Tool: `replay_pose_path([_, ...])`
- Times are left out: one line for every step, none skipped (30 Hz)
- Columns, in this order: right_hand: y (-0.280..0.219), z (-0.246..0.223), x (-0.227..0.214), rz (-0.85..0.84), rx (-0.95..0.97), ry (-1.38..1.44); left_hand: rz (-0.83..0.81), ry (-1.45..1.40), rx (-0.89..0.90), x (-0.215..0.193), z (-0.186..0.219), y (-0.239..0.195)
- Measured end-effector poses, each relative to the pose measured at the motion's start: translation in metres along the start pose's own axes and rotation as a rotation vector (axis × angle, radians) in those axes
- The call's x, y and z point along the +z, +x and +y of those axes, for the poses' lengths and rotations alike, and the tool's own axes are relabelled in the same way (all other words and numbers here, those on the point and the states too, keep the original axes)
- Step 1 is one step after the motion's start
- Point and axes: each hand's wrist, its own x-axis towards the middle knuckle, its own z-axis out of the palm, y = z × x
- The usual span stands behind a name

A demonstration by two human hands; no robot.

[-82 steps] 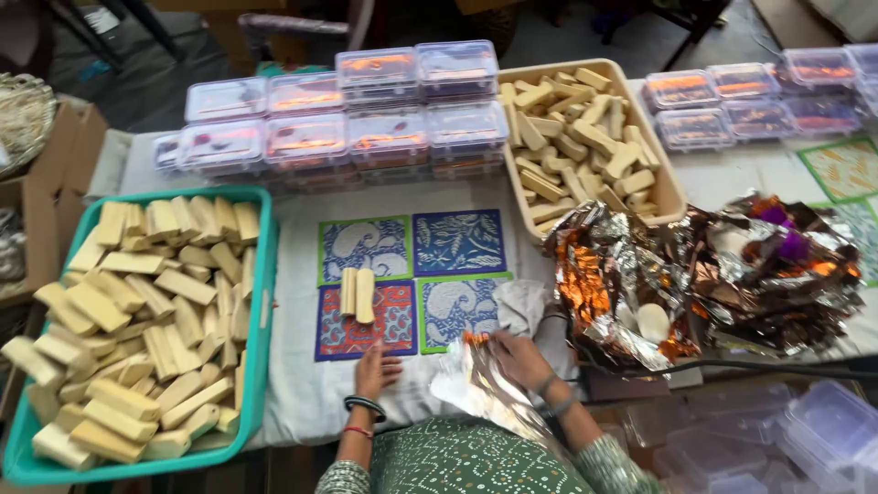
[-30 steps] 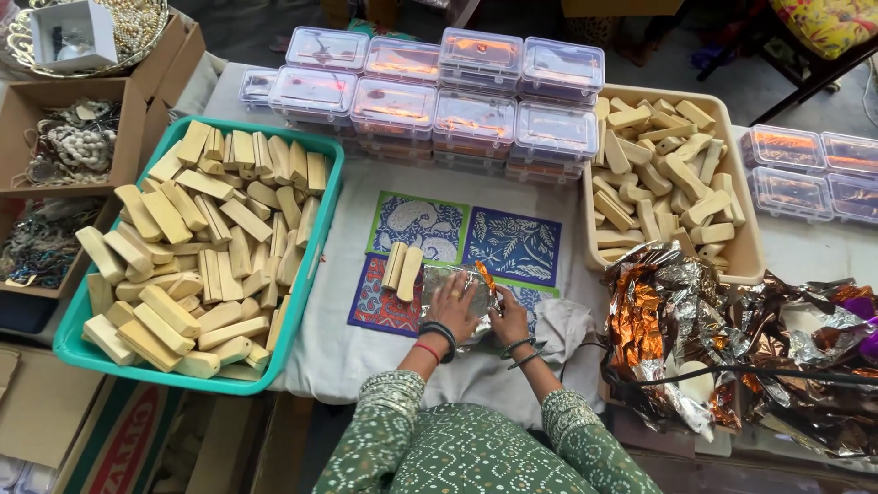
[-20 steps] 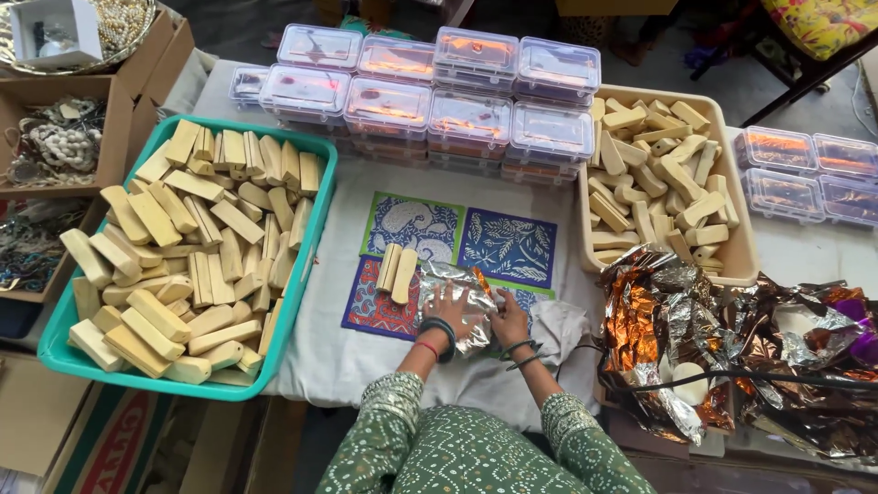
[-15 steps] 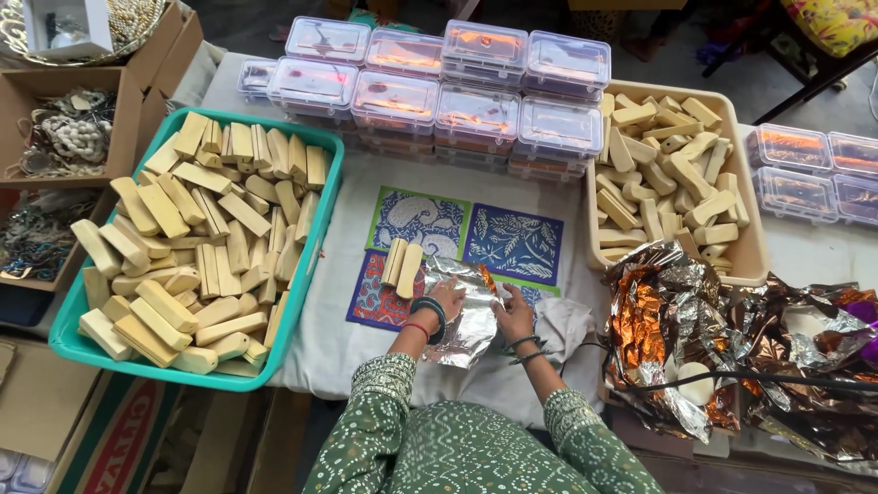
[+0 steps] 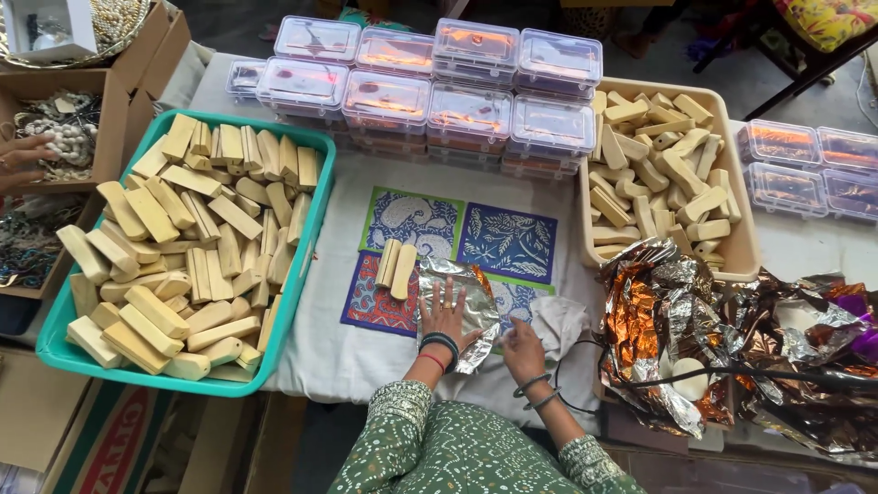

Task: The person picks up small wooden blocks from a tray and wipes them with a white cloth. They then wrap each block individually in a sheet of metallic foil, folding the edges to enclose the block. The wrapped items are placed on the table.

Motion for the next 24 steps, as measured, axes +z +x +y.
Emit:
replay_pose_path([0.000, 0.002, -0.005, 0.107, -0.167, -0.170, 0.015, -0.011, -0.006, 0.001, 0.001, 0.000])
replay_pose_path([0.000, -0.017, -0.006, 0.108, -0.167, -0.171, 0.016, -0.012, -0.005, 0.002, 0.001, 0.000])
replay_pose_path([-0.001, -0.035, -0.008, 0.082, -0.243, -0.080, 0.014, -0.017, -0.005, 0.002, 0.001, 0.001])
replay_pose_path([-0.002, -0.053, -0.008, 0.054, -0.319, 0.014, 0.012, -0.020, -0.007, 0.003, 0.000, 0.000])
replay_pose_path([0.003, -0.058, 0.000, 0.054, -0.320, 0.014, 0.011, -0.020, -0.008, 0.024, -0.003, 0.009])
replay_pose_path([0.009, -0.065, 0.009, -0.005, -0.505, 0.003, 0.116, 0.112, 0.008, 0.044, -0.008, 0.019])
replay_pose_path([0.015, -0.071, 0.017, -0.067, -0.689, -0.009, 0.221, 0.245, 0.024, 0.064, -0.013, 0.029])
replay_pose_path([0.033, -0.060, 0.031, -0.068, -0.694, -0.008, 0.224, 0.246, 0.021, 0.070, -0.014, 0.032])
replay_pose_path([0.051, -0.049, 0.045, -0.061, -0.733, -0.085, 0.181, 0.287, 0.013, 0.075, -0.015, 0.035])
replay_pose_path([0.069, -0.038, 0.059, -0.055, -0.772, -0.163, 0.138, 0.327, 0.004, 0.081, -0.016, 0.039])
replay_pose_path([0.078, -0.036, 0.053, -0.056, -0.777, -0.163, 0.142, 0.327, 0.000, 0.052, -0.010, 0.026])
replay_pose_path([0.086, -0.034, 0.047, -0.041, -0.674, -0.363, 0.047, 0.150, -0.010, 0.024, -0.005, 0.012])
replay_pose_path([0.094, -0.033, 0.042, -0.024, -0.566, -0.560, -0.046, -0.027, -0.022, -0.003, 0.001, -0.001])
replay_pose_path([0.096, -0.032, 0.033, -0.029, -0.566, -0.561, -0.048, -0.030, -0.025, 0.002, 0.000, 0.000])
replay_pose_path([0.097, -0.031, 0.024, 0.004, -0.574, -0.629, 0.000, -0.031, -0.015, 0.007, -0.001, 0.001])
replay_pose_path([0.100, -0.031, 0.014, 0.041, -0.583, -0.697, 0.050, -0.032, -0.004, 0.011, -0.001, 0.004])
replay_pose_path([0.102, -0.029, 0.010, 0.039, -0.584, -0.700, 0.050, -0.034, -0.005, 0.011, 0.001, 0.003])
replay_pose_path([0.105, -0.029, 0.007, 0.027, -0.499, -0.685, 0.035, -0.021, -0.018, 0.010, 0.001, 0.003])
replay_pose_path([0.108, -0.030, 0.004, 0.015, -0.414, -0.671, 0.019, -0.009, -0.031, 0.009, 0.002, 0.004])
replay_pose_path([0.104, -0.032, 0.005, 0.014, -0.416, -0.670, 0.020, -0.008, -0.034, 0.010, 0.002, 0.005])
replay_pose_path([0.101, -0.035, 0.006, 0.065, -0.416, -0.662, 0.010, -0.004, -0.029, 0.012, 0.001, 0.007])
replay_pose_path([0.096, -0.036, 0.007, 0.114, -0.414, -0.655, 0.000, -0.002, -0.024, 0.015, 0.001, 0.008])
replay_pose_path([0.087, -0.045, 0.013, 0.112, -0.415, -0.656, -0.001, -0.004, -0.026, 0.012, 0.002, 0.008])
replay_pose_path([0.077, -0.054, 0.020, 0.121, -0.505, -0.585, -0.023, 0.002, -0.031, 0.009, 0.002, 0.007])
